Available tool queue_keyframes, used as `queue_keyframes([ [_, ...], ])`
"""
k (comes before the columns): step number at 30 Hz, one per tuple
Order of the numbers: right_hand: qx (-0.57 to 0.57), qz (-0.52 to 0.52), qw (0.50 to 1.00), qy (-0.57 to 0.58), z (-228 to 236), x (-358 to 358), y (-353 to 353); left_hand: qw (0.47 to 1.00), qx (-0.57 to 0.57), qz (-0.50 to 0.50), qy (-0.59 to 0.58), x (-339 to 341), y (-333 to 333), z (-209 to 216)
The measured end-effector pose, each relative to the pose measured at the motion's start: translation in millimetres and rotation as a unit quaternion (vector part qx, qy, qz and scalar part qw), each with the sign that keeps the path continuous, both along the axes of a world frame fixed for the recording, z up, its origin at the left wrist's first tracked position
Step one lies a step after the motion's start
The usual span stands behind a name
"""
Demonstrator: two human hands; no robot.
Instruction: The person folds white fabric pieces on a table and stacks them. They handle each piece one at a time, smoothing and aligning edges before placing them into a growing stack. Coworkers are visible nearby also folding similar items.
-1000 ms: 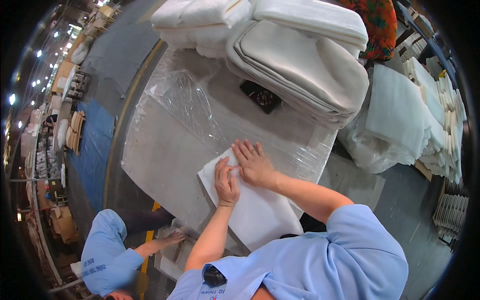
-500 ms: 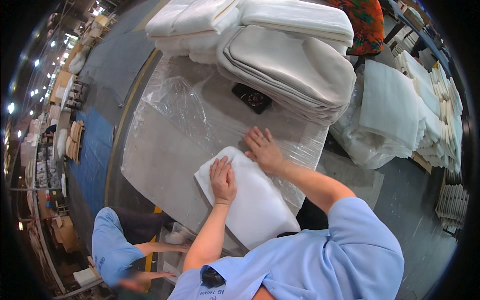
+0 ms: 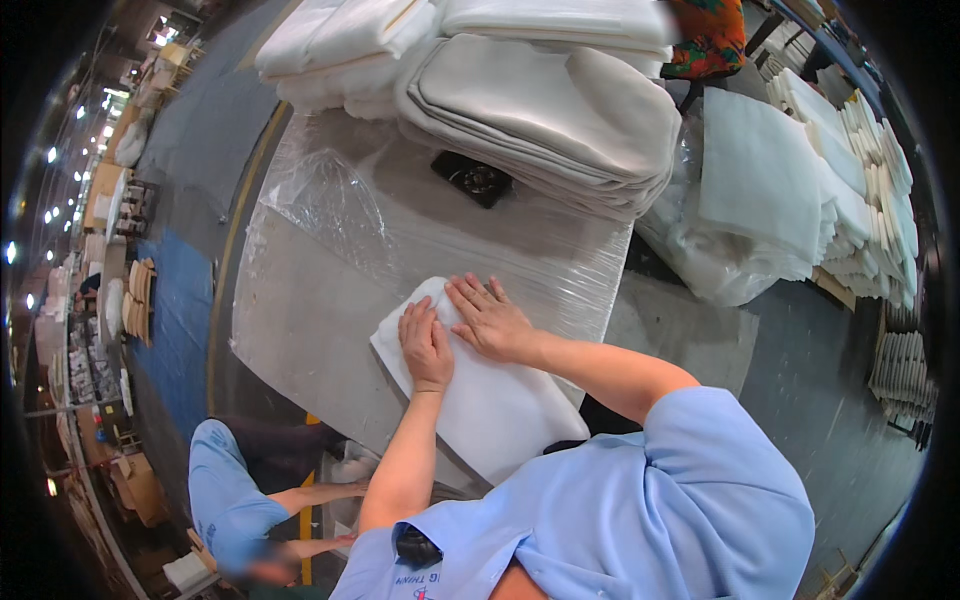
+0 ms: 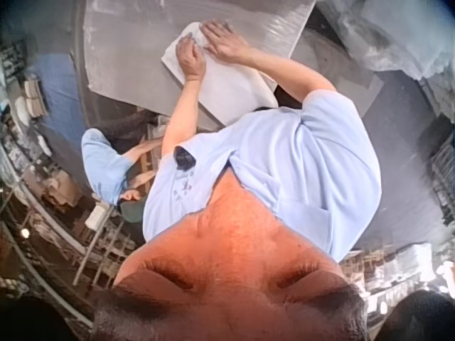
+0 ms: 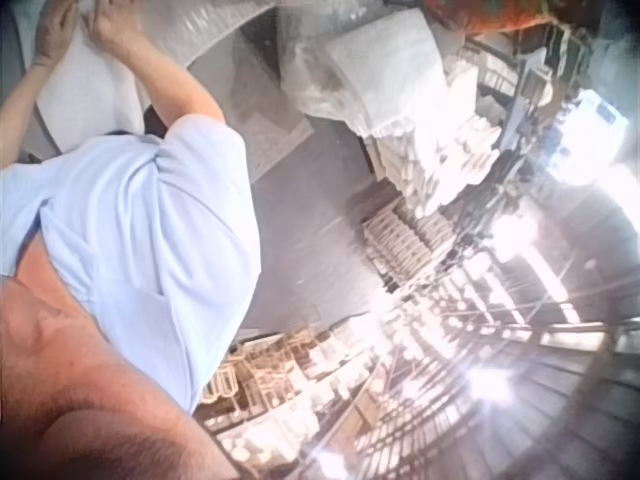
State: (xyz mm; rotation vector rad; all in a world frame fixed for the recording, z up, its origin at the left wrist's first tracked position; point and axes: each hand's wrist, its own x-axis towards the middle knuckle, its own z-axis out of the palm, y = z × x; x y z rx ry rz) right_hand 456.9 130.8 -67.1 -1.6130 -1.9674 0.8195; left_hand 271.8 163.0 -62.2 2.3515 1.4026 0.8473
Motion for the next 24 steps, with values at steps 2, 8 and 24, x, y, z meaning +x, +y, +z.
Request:
queue_keyframes([
  [2,-0.009,-0.027,0.999,0.026,5,11,4,1.0,0.009,-0.002,0.0,-3,0,1],
  [8,0.042,-0.164,0.983,-0.071,-11,84,6,0.998,-0.011,-0.05,0.047,38,11,46],
  [24,0.095,-0.056,0.987,-0.115,-28,36,-35,0.979,-0.049,-0.193,0.038,21,-36,28],
])
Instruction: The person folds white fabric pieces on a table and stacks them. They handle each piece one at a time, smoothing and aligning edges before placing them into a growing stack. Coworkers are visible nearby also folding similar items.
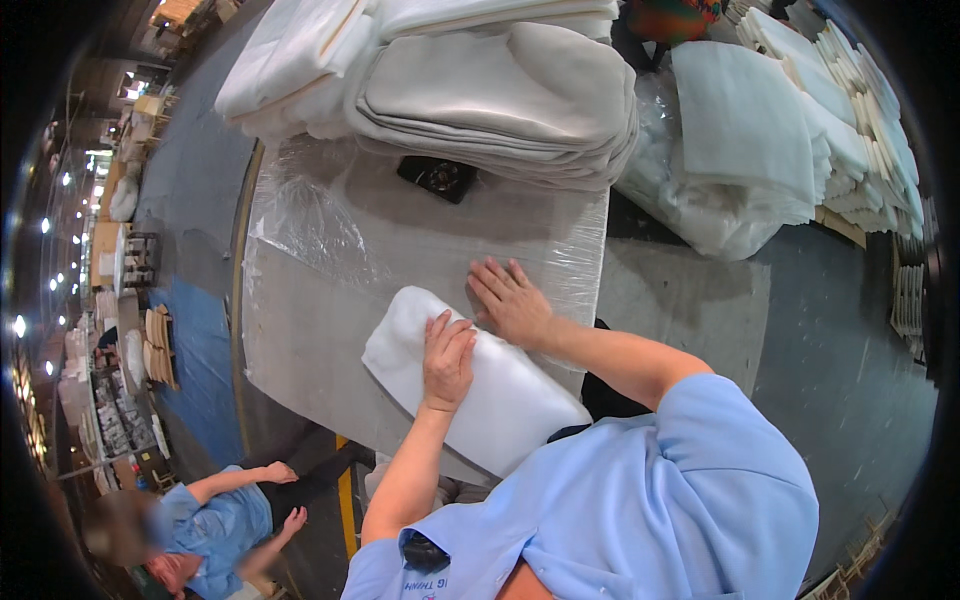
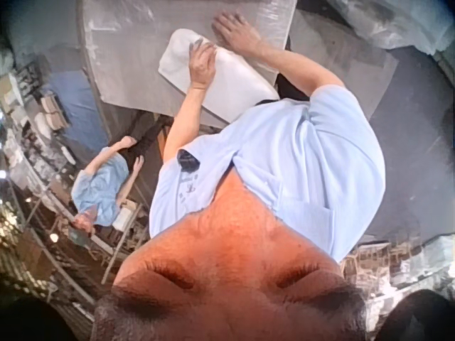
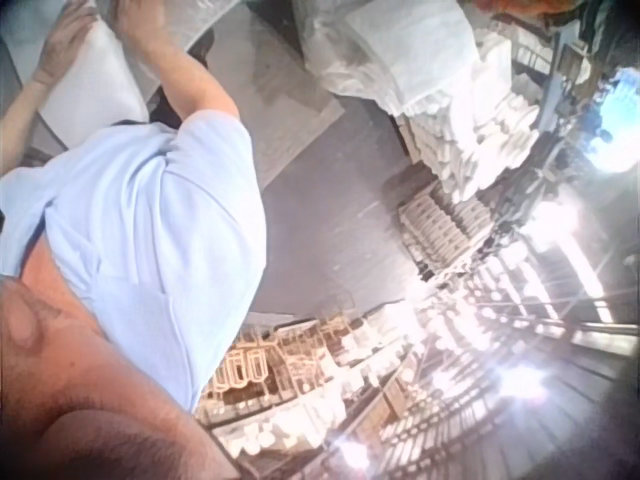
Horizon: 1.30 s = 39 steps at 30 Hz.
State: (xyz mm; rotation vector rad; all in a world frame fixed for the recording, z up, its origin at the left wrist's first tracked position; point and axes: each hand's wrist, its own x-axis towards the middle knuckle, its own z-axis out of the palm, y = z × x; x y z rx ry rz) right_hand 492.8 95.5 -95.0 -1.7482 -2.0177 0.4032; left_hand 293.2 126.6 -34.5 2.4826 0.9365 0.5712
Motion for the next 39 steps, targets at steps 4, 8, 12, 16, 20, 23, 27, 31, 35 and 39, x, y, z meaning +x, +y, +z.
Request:
queue_keyframes([
  [4,0.028,-0.009,0.999,0.045,-6,-17,-4,1.0,0.009,0.013,-0.024,-3,-2,1],
  [8,-0.004,-0.017,0.989,0.147,3,-25,-12,0.998,0.025,0.037,-0.04,-7,-5,-1],
  [12,-0.011,-0.018,0.983,0.184,5,-28,-15,0.997,0.031,0.043,-0.056,-7,-5,-5],
  [16,-0.011,-0.012,0.978,0.206,3,-30,-19,0.997,0.024,0.047,-0.062,-9,-5,-7],
  [20,-0.018,-0.007,0.972,0.233,6,-29,-23,0.997,0.007,0.039,-0.065,-12,-4,-6],
  [23,-0.018,0.006,0.973,0.229,11,-27,-28,1.0,-0.015,0.015,-0.022,-19,-4,-1],
  [27,-0.033,0.013,0.972,0.231,15,-27,-29,0.999,-0.017,0.011,0.047,-34,-21,8],
  [31,-0.04,0.034,0.972,0.229,19,-29,-30,0.999,-0.002,0.02,0.05,-46,-31,2],
  [35,-0.058,0.062,0.975,0.206,26,-32,-31,0.999,0.024,0.02,0.017,-48,-31,-5],
  [39,-0.042,0.069,0.986,0.147,34,-50,-46,0.998,0.018,0.04,-0.035,-43,-32,-8],
])
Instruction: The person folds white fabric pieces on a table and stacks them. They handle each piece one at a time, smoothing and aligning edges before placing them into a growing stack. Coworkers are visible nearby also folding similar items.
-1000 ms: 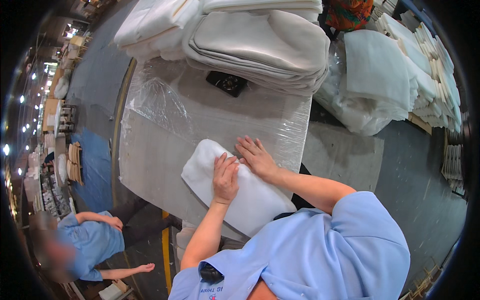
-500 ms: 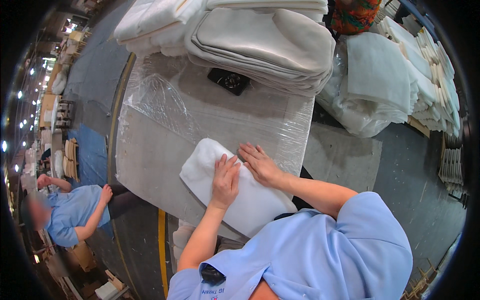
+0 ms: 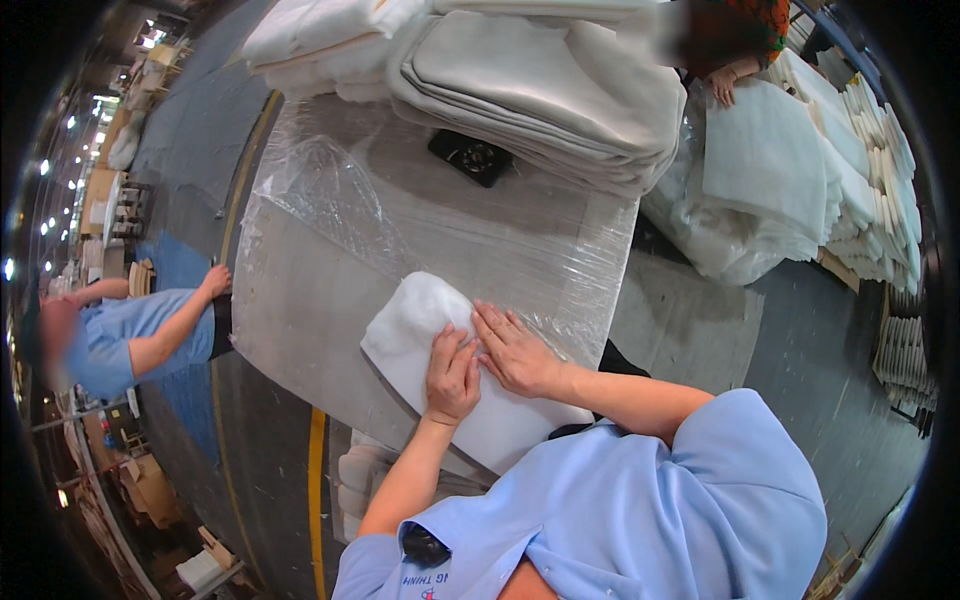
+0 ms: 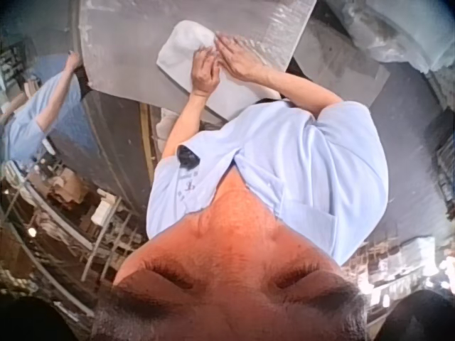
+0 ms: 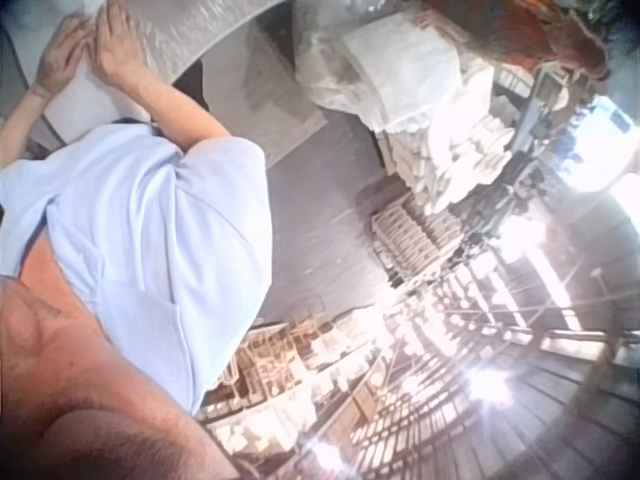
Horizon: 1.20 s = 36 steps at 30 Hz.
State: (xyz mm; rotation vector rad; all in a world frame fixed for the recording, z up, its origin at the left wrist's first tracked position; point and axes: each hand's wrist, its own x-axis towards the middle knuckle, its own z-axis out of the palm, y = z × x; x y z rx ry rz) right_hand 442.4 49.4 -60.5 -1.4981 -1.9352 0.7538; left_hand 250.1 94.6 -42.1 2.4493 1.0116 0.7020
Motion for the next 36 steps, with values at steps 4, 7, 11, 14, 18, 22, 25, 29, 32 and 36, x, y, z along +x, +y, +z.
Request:
queue_keyframes([
  [4,0.031,0.024,0.996,-0.082,9,-1,-12,0.999,-0.012,0.024,-0.032,1,0,0],
  [7,0.04,0.044,0.995,-0.083,15,-5,-22,0.999,-0.011,0.035,-0.04,2,0,-1],
  [11,0.06,0.142,0.986,-0.068,17,1,-49,0.999,-0.01,0.036,-0.033,2,2,-2],
  [14,0.044,0.184,0.981,0.038,15,18,-54,0.999,0.005,0.032,-0.023,1,-1,2],
  [18,0.028,-0.025,0.999,0.01,-3,73,-9,1.0,-0.008,0.027,-0.007,7,-4,9],
  [22,0.043,-0.04,0.996,-0.061,-19,69,-5,0.996,-0.004,0.045,0.076,8,-17,14],
  [25,0.002,0.002,1.0,-0.022,-11,31,-32,0.991,0.014,0.068,0.115,5,-27,9],
  [29,-0.019,0.066,0.995,-0.076,6,16,-61,0.986,0.031,0.091,0.133,4,-31,-1],
  [32,-0.028,0.093,0.995,0.019,1,28,-61,0.988,0.038,0.095,0.119,4,-30,-3],
  [36,-0.048,-0.031,0.998,0.038,-6,81,-45,0.988,0.043,0.096,0.113,1,-29,-3],
])
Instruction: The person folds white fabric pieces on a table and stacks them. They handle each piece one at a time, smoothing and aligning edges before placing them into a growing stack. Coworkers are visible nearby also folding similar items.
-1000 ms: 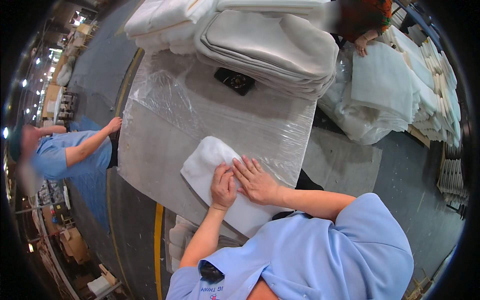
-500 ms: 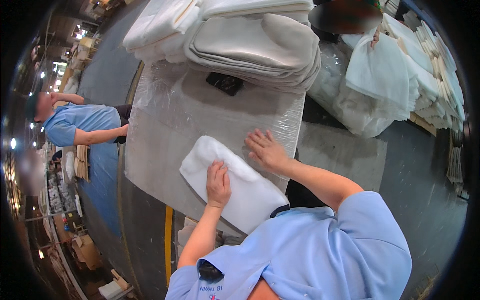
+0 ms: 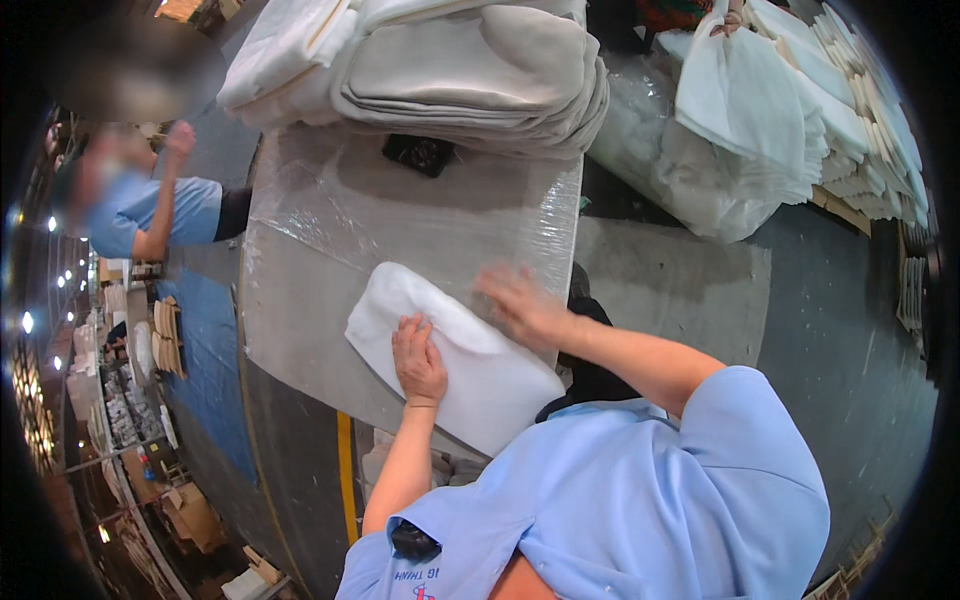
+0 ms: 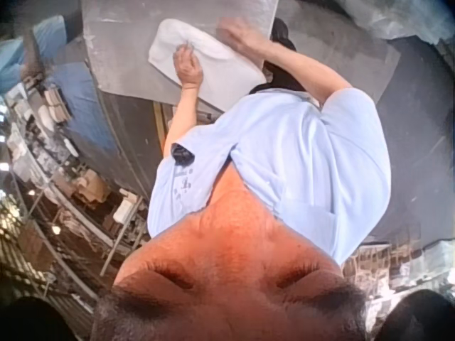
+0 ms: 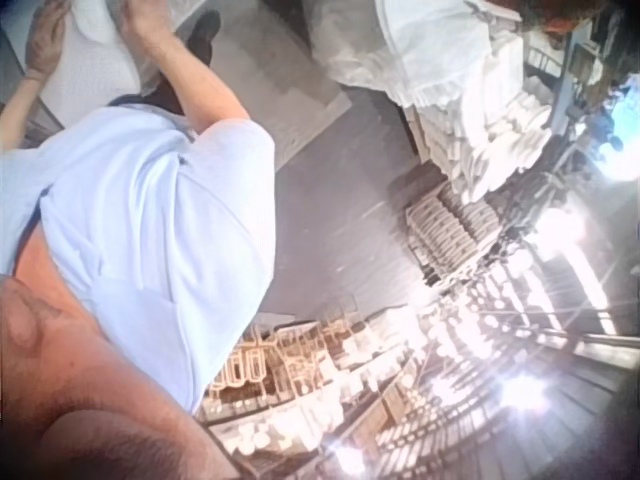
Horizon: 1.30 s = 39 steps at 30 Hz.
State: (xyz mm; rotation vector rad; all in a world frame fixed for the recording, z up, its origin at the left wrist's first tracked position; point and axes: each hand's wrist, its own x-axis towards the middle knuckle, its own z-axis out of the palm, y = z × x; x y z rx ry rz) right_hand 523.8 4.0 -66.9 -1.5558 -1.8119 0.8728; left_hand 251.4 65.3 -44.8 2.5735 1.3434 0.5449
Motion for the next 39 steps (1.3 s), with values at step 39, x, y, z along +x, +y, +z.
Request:
queue_keyframes([
  [39,0.072,-0.078,0.989,-0.105,-27,0,-57,0.979,-0.064,0.183,0.067,70,-122,-18],
])
